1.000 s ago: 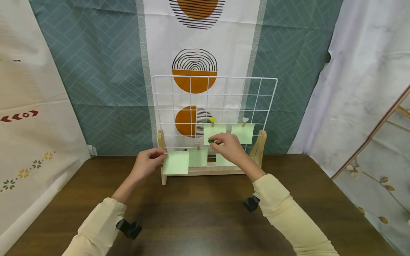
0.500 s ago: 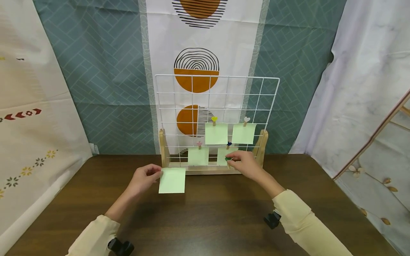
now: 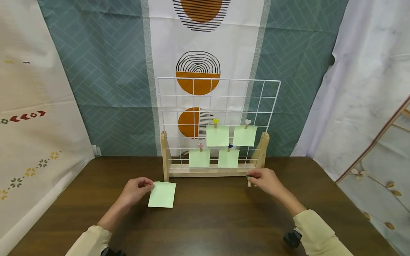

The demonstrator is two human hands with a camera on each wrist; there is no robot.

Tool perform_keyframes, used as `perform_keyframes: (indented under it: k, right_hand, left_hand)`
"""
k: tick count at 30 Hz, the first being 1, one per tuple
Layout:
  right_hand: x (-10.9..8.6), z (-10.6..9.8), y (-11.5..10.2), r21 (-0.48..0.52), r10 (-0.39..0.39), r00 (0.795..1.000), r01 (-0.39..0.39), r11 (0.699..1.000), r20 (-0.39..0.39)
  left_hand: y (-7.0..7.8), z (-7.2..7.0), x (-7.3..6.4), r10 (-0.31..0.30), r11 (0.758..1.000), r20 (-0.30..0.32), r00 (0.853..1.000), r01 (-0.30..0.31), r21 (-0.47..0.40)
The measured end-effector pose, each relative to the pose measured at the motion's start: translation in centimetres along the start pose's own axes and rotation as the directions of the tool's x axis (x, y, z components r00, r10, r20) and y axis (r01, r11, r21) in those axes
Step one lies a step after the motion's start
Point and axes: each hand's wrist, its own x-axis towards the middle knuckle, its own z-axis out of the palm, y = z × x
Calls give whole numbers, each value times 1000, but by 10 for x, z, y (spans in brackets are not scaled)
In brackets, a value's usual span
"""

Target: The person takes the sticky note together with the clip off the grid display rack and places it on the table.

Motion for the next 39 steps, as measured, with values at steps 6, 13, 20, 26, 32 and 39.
perform_keyframes:
  k: [6,13,20,26,32,39]
  right_hand:
    - [-12,-6,26,61,75,997,-76,995,18]
    - [-25,-11,51,70,134,990,-136,988,37]
    - [-30,-23,63,17,167,985,-168,986,35]
    - [-30,-30,68,-45,172,984,-169,985,57]
    - [-32,-33,71,-34,193,978,-191,981,82]
    - [-33,-35,74,11,218,971,-220,975,97]
  left_hand:
    - [-17,-9,-1,-43,998,-3,999,43,54]
    - [-27,-18,-1,-98,989,-9,995,98,114]
    - [-32,-23,1,-141,982,1,990,140,127]
    - [-35,-25,2,-155,980,3,988,153,123]
    - [-36,-21,0,-145,980,-10,989,145,135]
    - [-39,-16,1,-131,981,-15,991,132,144]
